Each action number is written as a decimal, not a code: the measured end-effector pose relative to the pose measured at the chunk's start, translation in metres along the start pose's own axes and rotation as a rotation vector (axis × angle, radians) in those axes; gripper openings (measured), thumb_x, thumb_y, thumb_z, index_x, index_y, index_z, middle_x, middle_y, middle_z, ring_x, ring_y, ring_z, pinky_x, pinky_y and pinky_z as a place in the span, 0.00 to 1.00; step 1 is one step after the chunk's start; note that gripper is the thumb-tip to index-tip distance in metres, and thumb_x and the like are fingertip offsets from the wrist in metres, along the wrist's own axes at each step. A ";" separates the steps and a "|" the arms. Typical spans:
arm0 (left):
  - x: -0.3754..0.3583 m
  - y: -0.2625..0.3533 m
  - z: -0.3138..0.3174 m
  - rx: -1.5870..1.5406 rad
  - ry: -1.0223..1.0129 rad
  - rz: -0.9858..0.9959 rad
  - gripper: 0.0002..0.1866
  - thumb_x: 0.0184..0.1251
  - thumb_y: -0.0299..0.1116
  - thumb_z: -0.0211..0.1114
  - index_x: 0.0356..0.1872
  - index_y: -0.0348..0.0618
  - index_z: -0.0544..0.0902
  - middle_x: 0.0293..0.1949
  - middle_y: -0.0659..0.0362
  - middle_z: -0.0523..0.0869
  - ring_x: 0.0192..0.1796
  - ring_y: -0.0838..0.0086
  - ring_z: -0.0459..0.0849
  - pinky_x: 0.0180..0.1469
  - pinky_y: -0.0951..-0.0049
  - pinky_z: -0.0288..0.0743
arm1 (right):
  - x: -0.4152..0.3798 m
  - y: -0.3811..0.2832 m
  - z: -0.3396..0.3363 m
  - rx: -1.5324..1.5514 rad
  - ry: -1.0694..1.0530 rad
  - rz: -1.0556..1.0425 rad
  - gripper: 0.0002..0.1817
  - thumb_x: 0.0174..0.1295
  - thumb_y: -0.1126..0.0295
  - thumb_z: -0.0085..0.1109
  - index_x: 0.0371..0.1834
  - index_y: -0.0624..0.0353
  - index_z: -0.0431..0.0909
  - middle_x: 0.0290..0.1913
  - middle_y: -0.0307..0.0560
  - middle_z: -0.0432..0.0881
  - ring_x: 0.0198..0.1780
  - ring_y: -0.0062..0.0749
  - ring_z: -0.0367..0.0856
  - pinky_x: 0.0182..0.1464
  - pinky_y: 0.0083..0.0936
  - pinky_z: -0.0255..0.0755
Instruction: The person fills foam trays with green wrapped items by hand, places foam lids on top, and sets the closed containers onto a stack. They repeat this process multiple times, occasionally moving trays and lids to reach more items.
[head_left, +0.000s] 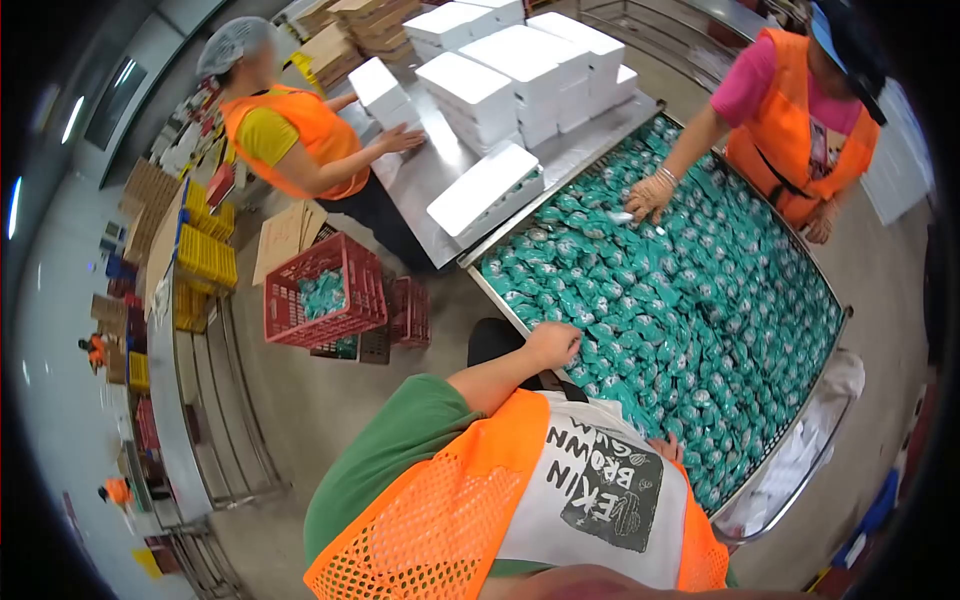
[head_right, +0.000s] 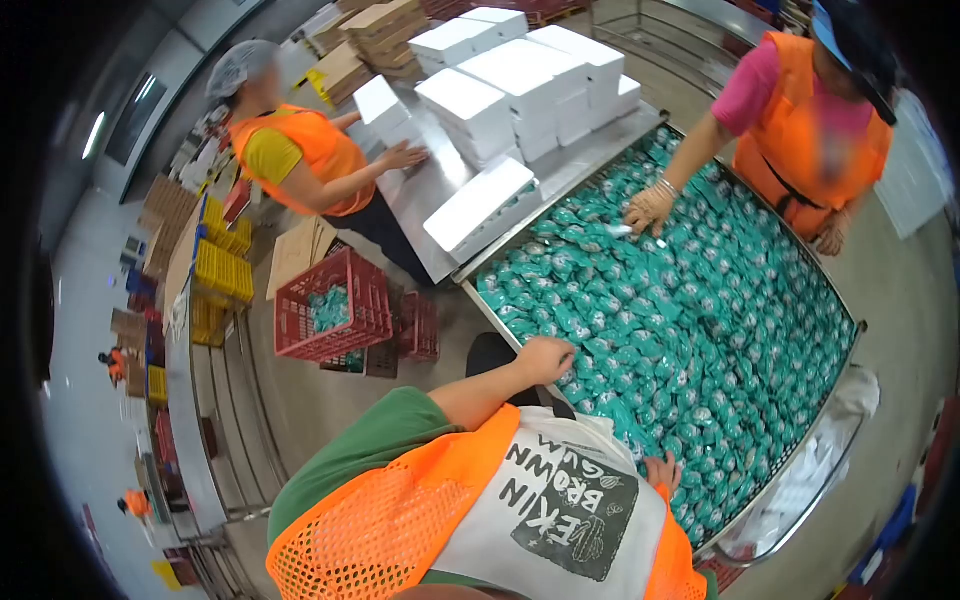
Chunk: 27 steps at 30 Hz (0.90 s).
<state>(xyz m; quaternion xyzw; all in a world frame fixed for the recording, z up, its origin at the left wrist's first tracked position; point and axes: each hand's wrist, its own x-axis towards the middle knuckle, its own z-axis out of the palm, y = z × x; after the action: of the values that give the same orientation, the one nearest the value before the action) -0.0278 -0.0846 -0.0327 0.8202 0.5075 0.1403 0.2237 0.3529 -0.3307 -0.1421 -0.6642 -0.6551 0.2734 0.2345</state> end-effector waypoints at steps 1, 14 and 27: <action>-0.001 0.000 -0.002 0.000 -0.001 -0.007 0.09 0.61 0.36 0.61 0.37 0.45 0.85 0.34 0.51 0.87 0.38 0.53 0.85 0.42 0.54 0.79 | 0.001 0.007 0.001 0.002 -0.027 0.010 0.19 0.57 0.60 0.56 0.53 0.46 0.80 0.54 0.40 0.82 0.73 0.48 0.63 0.71 0.55 0.48; -0.001 0.002 -0.001 -0.001 0.052 0.021 0.07 0.60 0.34 0.61 0.32 0.44 0.83 0.32 0.54 0.87 0.37 0.55 0.85 0.41 0.55 0.78 | 0.005 -0.022 -0.024 -0.367 0.041 -0.268 0.17 0.57 0.63 0.56 0.50 0.48 0.82 0.51 0.40 0.82 0.69 0.50 0.69 0.68 0.52 0.53; 0.000 0.001 0.002 -0.017 0.081 0.030 0.06 0.59 0.34 0.63 0.32 0.45 0.85 0.30 0.53 0.87 0.35 0.55 0.85 0.39 0.55 0.78 | 0.000 -0.031 -0.025 -0.297 0.015 -0.188 0.30 0.42 0.81 0.54 0.54 0.51 0.79 0.55 0.45 0.78 0.71 0.50 0.66 0.72 0.52 0.50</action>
<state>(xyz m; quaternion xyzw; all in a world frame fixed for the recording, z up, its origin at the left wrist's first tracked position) -0.0260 -0.0855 -0.0342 0.8195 0.5023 0.1813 0.2079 0.3462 -0.3282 -0.1031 -0.6292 -0.7458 0.1458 0.1632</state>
